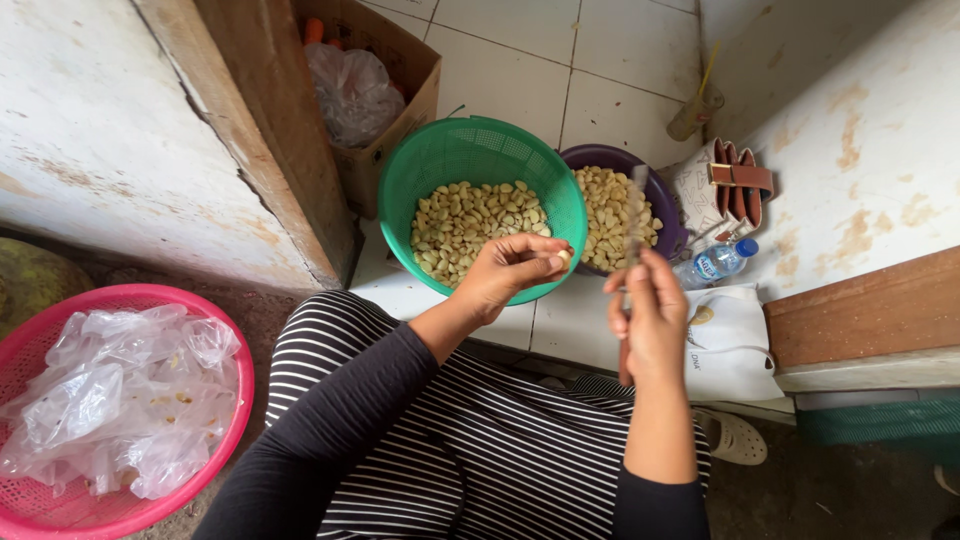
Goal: The person sits on the floor and peels cashew nuts one by one using a knife. They pick each nut from a green basket, remove the skin, and place the peeled nut into a purple bowl. The discarded skins are placed into a pink basket.
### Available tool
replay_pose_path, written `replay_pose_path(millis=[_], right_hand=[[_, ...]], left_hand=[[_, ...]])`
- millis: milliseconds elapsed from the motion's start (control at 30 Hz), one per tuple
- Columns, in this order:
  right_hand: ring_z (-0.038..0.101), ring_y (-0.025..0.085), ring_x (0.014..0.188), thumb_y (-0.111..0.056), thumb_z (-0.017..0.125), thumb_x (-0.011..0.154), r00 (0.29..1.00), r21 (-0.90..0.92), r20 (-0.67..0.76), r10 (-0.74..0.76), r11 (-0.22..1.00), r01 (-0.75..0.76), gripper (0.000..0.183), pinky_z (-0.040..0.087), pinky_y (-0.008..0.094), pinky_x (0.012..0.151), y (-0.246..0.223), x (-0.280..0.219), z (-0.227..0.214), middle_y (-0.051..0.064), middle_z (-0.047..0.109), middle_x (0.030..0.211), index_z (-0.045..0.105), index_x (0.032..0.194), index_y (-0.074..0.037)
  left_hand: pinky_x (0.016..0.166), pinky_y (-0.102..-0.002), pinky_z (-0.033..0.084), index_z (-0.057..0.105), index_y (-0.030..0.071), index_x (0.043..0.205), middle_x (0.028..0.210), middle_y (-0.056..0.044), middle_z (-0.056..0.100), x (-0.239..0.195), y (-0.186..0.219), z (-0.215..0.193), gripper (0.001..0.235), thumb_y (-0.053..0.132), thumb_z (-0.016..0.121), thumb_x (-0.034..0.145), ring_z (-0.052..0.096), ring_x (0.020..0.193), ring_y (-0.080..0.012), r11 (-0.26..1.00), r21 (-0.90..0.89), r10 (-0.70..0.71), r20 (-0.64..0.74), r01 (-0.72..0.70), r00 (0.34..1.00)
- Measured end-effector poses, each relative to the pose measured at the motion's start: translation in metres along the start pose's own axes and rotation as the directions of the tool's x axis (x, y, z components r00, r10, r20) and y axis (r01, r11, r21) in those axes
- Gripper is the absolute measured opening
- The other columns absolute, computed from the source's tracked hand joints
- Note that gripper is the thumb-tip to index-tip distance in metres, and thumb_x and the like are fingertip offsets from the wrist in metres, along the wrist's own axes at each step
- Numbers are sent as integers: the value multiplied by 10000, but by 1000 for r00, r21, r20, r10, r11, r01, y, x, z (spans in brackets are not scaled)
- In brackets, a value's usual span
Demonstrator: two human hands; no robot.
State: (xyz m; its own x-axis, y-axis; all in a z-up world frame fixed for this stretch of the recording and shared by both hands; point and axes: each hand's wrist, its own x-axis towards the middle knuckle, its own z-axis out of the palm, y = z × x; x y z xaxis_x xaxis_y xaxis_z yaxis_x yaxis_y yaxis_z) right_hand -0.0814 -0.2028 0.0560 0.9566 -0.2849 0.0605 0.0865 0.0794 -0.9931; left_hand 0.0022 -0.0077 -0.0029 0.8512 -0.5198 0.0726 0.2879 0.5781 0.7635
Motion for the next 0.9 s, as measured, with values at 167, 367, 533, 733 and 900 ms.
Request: replay_pose_path(millis=[167, 367, 533, 733, 900], right_hand=[[456, 88, 502, -213, 456, 1115, 976, 11, -218, 15, 1000, -13, 335, 367, 243, 442, -7, 12, -45, 108, 672, 939, 584, 1383, -59], [451, 92, 494, -225, 447, 1117, 962, 95, -270, 36, 995, -11, 346, 367, 251, 445, -2, 26, -84, 114, 681, 948, 581, 1393, -66], [437, 93, 481, -229, 459, 1104, 967, 43, -253, 42, 999, -32, 362, 357, 254, 431, -1, 31, -101, 114, 671, 940, 590, 1398, -64], [432, 93, 475, -240, 460, 1096, 976, 12, -197, 95, 995, -95, 367, 344, 254, 419, -4, 37, -116, 121, 666, 923, 606, 1383, -62], [425, 90, 456, -285, 495, 1096, 981, 43, -102, 164, 986, -161, 326, 291, 248, 391, -2, 38, -112, 130, 657, 877, 591, 1285, -37]], left_hand=[[888, -313, 618, 717, 14, 1142, 1081, -103, 744, 13, -11, -4, 231, 119, 739, 938, 725, 974, -175, 983, 173, -61, -48, 68, 997], [767, -299, 621, 750, -26, 1052, 943, -97, 774, 83, -40, 2, 224, 125, 773, 887, 743, 825, -165, 805, 593, -52, 48, 13, 997], [750, -293, 615, 785, 25, 1044, 894, -99, 807, 178, -66, 32, 282, 209, 796, 831, 786, 760, -161, 511, 857, 92, 21, -65, 996], [774, -299, 591, 766, 44, 1095, 978, -115, 783, 224, -81, 52, 322, 199, 815, 817, 758, 843, -168, 406, 890, 282, 92, -206, 955], [742, -273, 602, 750, 9, 1128, 996, -91, 772, 178, -87, 54, 270, 141, 748, 892, 734, 867, -148, 761, 645, 52, 48, -71, 997]])
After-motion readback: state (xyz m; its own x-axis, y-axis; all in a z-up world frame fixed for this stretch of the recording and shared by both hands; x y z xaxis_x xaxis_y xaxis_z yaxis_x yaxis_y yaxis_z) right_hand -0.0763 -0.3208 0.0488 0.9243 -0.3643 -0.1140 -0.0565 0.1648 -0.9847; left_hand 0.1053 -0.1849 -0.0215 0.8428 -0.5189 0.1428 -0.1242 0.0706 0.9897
